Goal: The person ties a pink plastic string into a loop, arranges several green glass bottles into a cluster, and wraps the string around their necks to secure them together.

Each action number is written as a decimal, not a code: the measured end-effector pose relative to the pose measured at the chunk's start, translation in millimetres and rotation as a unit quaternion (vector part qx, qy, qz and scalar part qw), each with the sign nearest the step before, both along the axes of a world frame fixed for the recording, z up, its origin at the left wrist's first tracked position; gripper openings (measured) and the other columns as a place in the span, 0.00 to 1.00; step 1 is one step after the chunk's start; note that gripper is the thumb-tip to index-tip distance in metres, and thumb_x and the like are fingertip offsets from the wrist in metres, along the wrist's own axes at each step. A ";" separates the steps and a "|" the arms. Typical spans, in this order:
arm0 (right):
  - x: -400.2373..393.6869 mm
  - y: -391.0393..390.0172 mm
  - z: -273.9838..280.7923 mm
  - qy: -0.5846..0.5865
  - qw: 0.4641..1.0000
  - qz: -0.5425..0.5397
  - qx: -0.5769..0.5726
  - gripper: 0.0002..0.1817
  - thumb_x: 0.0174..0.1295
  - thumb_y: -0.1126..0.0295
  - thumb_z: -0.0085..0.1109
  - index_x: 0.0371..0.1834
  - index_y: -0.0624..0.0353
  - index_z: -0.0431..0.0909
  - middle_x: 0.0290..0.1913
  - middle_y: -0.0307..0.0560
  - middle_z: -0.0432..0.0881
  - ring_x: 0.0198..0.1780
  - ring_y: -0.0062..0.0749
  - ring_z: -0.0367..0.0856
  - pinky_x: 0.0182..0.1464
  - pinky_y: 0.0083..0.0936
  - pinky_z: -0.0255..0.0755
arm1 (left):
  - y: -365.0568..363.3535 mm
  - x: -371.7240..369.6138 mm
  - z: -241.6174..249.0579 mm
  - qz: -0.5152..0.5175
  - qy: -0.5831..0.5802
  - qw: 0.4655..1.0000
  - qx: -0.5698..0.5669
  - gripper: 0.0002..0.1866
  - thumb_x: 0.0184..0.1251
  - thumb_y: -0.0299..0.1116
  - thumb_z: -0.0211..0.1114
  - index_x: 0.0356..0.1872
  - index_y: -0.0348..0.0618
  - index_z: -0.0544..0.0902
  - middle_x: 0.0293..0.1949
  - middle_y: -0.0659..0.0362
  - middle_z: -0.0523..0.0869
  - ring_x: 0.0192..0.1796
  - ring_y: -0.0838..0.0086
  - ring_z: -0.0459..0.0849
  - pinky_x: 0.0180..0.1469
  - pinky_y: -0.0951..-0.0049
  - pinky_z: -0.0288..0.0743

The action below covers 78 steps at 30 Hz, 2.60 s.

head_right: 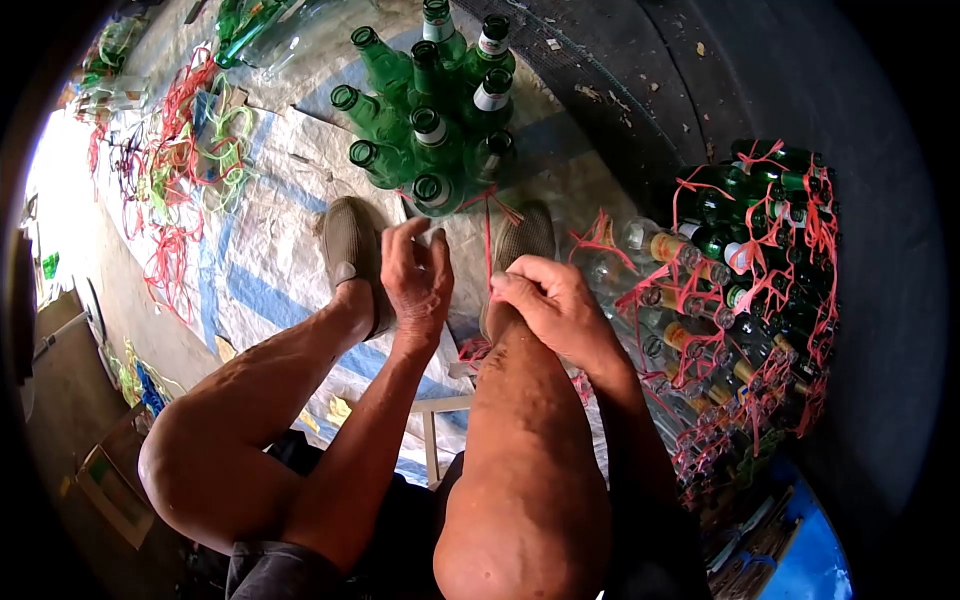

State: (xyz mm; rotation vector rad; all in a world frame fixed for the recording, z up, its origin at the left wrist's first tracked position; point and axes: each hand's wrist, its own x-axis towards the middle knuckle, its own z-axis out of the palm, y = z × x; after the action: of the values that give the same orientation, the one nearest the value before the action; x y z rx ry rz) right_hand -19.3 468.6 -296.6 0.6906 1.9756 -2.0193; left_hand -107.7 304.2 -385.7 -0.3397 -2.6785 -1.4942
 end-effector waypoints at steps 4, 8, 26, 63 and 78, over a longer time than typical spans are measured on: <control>-3.6 17.8 23.7 -0.012 0.998 -0.059 -0.008 0.09 0.72 0.68 0.65 0.36 0.63 0.82 0.27 0.27 0.75 0.31 0.08 0.68 0.31 0.13 0.61 | 12.9 17.6 -1.7 -0.020 -0.040 0.999 0.018 0.10 0.64 0.20 0.69 0.46 0.39 0.83 0.38 0.54 0.82 0.24 0.71 0.78 0.30 0.71 0.74; -5.3 29.7 34.4 -0.032 0.996 -0.053 0.059 0.07 0.70 0.73 0.64 0.34 0.63 0.79 0.26 0.28 0.75 0.28 0.07 0.66 0.28 0.14 0.59 | 29.8 19.7 3.0 -0.056 -0.048 0.997 0.035 0.16 0.64 0.20 0.68 0.53 0.40 0.82 0.43 0.53 0.84 0.26 0.72 0.82 0.31 0.72 0.77; -78.1 43.5 78.1 0.110 0.889 0.123 0.426 0.05 0.63 0.78 0.64 0.33 0.61 0.76 0.24 0.55 0.80 0.27 0.55 0.82 0.28 0.42 0.71 | 81.3 -3.8 28.9 -0.045 -0.029 0.998 0.020 0.42 0.62 0.27 0.71 0.77 0.40 0.61 0.73 0.41 0.70 0.63 0.41 0.81 0.51 0.56 0.83; -168.1 65.1 55.2 0.241 0.836 0.172 0.461 0.04 0.63 0.83 0.63 0.33 0.66 0.78 0.20 0.41 0.73 0.22 0.18 0.70 0.25 0.23 0.64 | 101.3 -36.9 4.3 -0.022 0.040 0.992 0.118 0.28 0.58 0.11 0.63 0.63 0.39 0.77 0.56 0.46 0.80 0.54 0.51 0.83 0.55 0.58 0.78; -124.2 77.6 29.6 0.048 0.878 0.051 0.473 0.06 0.65 0.75 0.63 0.31 0.63 0.78 0.22 0.56 0.79 0.23 0.47 0.82 0.29 0.37 0.72 | 99.3 -37.5 5.3 -0.032 0.019 0.989 0.146 0.23 0.65 0.16 0.65 0.61 0.37 0.77 0.56 0.45 0.82 0.57 0.52 0.83 0.58 0.61 0.77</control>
State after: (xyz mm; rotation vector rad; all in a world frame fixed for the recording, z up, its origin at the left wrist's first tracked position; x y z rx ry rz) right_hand -143.5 546.2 -267.0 0.6140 2.9538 -0.9207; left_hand -145.2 403.5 -380.4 -0.4341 -2.3917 -1.8455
